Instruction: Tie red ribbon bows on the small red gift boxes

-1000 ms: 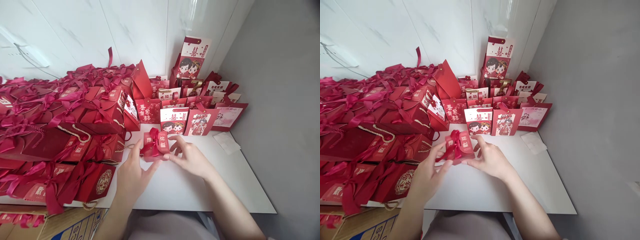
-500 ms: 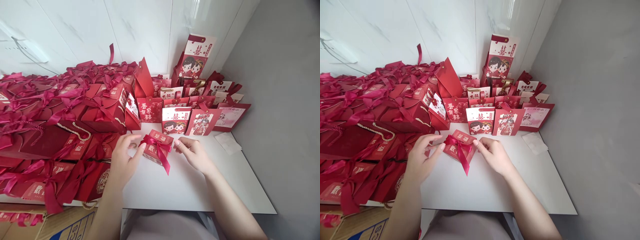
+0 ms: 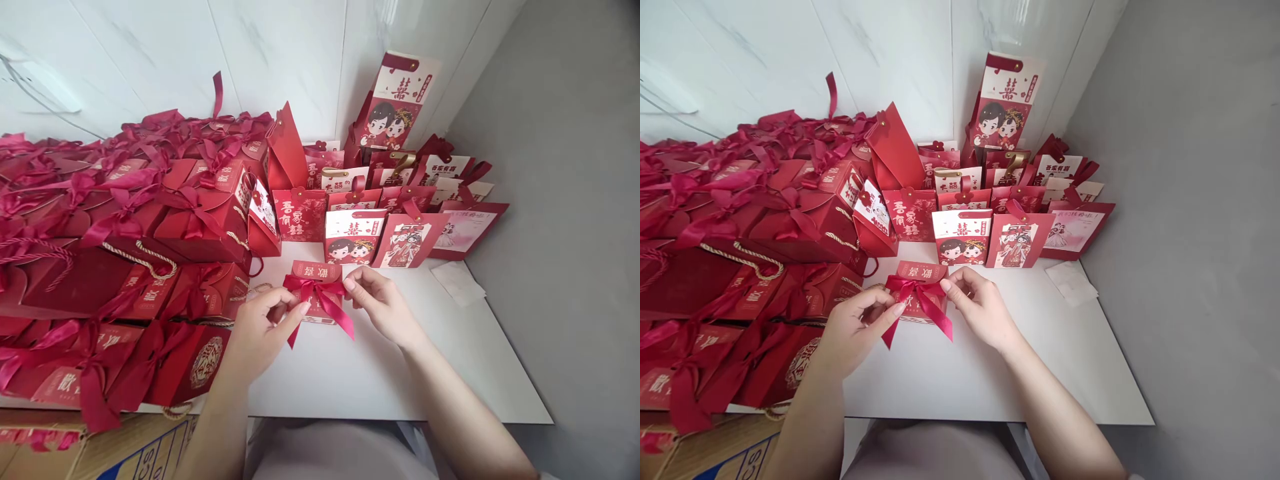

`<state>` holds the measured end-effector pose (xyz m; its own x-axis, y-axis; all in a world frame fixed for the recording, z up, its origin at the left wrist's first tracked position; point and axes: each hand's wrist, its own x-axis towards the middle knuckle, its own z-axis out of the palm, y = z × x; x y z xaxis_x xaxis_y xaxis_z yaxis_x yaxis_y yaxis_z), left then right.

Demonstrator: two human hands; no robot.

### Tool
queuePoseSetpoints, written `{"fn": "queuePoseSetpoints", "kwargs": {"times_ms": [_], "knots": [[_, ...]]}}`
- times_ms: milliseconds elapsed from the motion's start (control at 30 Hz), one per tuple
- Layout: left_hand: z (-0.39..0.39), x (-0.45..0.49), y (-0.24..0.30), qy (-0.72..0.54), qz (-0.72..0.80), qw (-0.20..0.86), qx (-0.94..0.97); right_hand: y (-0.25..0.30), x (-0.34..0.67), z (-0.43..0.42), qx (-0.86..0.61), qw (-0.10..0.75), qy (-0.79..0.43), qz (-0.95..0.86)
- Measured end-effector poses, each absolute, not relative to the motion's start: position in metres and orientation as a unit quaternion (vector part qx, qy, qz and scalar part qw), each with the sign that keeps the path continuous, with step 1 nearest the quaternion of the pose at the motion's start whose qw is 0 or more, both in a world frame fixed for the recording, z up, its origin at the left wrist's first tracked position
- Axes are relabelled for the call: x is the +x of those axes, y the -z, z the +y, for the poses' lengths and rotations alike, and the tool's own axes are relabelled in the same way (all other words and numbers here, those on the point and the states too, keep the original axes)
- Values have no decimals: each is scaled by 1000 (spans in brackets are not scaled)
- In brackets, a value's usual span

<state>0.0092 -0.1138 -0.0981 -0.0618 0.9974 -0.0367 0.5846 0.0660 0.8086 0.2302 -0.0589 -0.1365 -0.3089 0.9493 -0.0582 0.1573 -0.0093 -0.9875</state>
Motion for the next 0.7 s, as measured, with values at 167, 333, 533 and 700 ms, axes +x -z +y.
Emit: {"fn": "queuePoseSetpoints", "kwargs": {"times_ms": [167,333,533,700], "knots": [[-121,13,100,-289,646,327,627,139,225,-60,-450,392,-525,-606],[-129,16,101,-243,646,264,673,142,224,-60,-458,417,-509,-598],[-134,21,102,-198,625,171,735,145,220,-57,-472,480,-421,-608],[-128,22,94,-231,600,176,745,150,219,-51,-470,506,-356,-630]]}}
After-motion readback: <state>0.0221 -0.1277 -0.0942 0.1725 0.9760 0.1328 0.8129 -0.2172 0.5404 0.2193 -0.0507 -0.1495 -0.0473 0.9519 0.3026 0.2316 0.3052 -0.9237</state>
